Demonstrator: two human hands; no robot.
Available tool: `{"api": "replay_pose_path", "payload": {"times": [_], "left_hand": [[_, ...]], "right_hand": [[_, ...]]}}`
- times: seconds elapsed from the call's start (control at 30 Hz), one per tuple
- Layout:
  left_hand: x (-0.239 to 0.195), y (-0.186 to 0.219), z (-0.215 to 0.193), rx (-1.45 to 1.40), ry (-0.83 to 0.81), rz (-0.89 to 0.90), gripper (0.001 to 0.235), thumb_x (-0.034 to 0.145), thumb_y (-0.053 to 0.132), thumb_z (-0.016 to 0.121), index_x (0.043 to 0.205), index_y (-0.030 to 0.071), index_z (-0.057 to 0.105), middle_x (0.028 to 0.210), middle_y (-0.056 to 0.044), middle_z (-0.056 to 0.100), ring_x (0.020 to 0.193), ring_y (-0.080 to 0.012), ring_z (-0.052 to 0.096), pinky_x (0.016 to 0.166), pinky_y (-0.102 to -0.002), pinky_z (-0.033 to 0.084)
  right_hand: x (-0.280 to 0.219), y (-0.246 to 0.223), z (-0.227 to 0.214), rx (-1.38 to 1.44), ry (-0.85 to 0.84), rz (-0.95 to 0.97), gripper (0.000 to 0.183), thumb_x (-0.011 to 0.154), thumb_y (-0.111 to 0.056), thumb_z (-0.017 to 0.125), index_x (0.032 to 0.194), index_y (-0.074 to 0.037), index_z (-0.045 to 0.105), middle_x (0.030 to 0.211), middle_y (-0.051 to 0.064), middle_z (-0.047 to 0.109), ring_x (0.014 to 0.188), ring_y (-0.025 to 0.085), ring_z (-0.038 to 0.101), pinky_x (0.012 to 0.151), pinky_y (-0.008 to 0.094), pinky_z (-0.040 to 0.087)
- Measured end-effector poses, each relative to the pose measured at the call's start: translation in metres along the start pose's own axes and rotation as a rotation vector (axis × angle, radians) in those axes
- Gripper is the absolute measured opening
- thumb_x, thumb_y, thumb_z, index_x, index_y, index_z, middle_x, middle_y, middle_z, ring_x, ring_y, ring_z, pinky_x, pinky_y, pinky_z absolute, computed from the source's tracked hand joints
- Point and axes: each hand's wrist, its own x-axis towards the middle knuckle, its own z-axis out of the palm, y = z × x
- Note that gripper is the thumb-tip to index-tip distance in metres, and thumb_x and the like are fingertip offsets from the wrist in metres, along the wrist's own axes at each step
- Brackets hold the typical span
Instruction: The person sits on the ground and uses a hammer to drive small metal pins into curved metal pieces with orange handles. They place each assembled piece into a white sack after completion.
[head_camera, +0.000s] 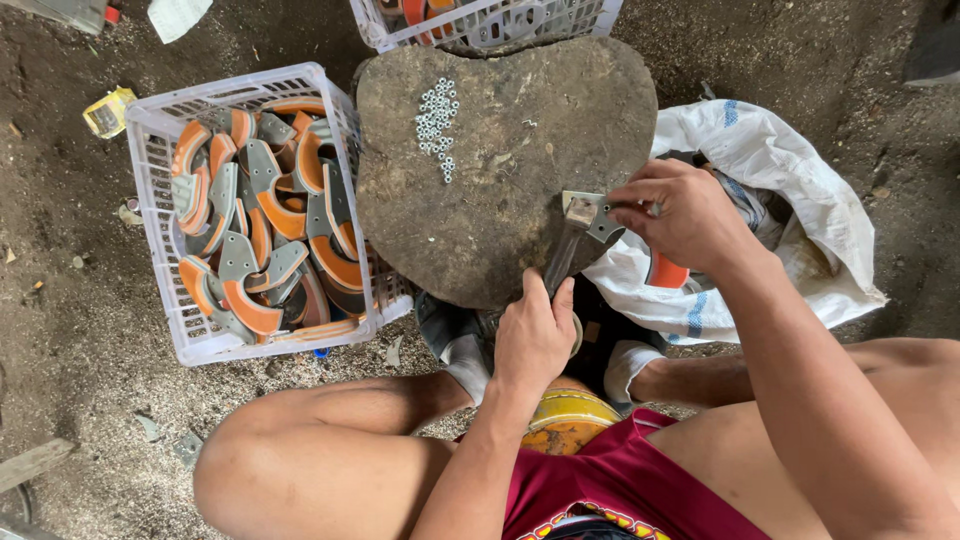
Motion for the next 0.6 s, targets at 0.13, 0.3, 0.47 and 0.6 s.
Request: {"api": "replay_pose_path", "payload": {"times": [0.13,0.3,0.47,0.6], "left_hand": [[0.001,0.003,-0.002,0.027,0.003,0.001,0.039,0.105,0.039,0.052,0.104,0.0,0.049,0.07,-0.031,0.067,0.07,-0.0531,0.067,0.061,-0.062,0.051],[-0.001,0.024,-0.017,0.074,-0.03,-0.039,0.041,0.104,0.041,0.05,0.103,0.0,0.049,0.069,-0.03,0.067,0.069,-0.0525,0.067,0.059,-0.063,0.05],[-0.018,0.054,-0.042,-0.1,-0.024,0.075,0.032,0.105,0.032,0.052,0.105,0.0,0.051,0.067,-0.026,0.067,0.067,-0.0489,0.069,0.053,-0.057,0.05],[-0.039,0.062,-0.042,-0.314,0.128,0.432,0.028,0.106,0.028,0.05,0.108,0.0,0.051,0.065,-0.019,0.065,0.057,-0.0368,0.073,0.049,-0.046,0.056]], "right_hand": [[-0.021,-0.002,0.002,0.043,0.088,0.233,0.038,0.088,-0.025,0.081,0.119,-0.004,0.074,0.102,0.016,0.071,0.09,0.027,0.07,0.077,0.039,0.055],[-0.032,0.0,0.012,0.306,0.009,0.63,0.037,0.098,-0.035,0.07,0.116,-0.003,0.072,0.087,0.013,0.077,0.076,0.02,0.07,0.07,0.037,0.056],[-0.034,-0.003,0.01,0.191,0.003,0.65,0.038,0.096,-0.04,0.071,0.113,-0.007,0.078,0.074,0.019,0.072,0.065,0.025,0.063,0.063,0.04,0.051],[-0.033,-0.008,0.008,0.195,0.072,0.581,0.036,0.097,-0.037,0.069,0.11,-0.004,0.077,0.073,0.019,0.07,0.059,0.025,0.066,0.061,0.039,0.052]]}}
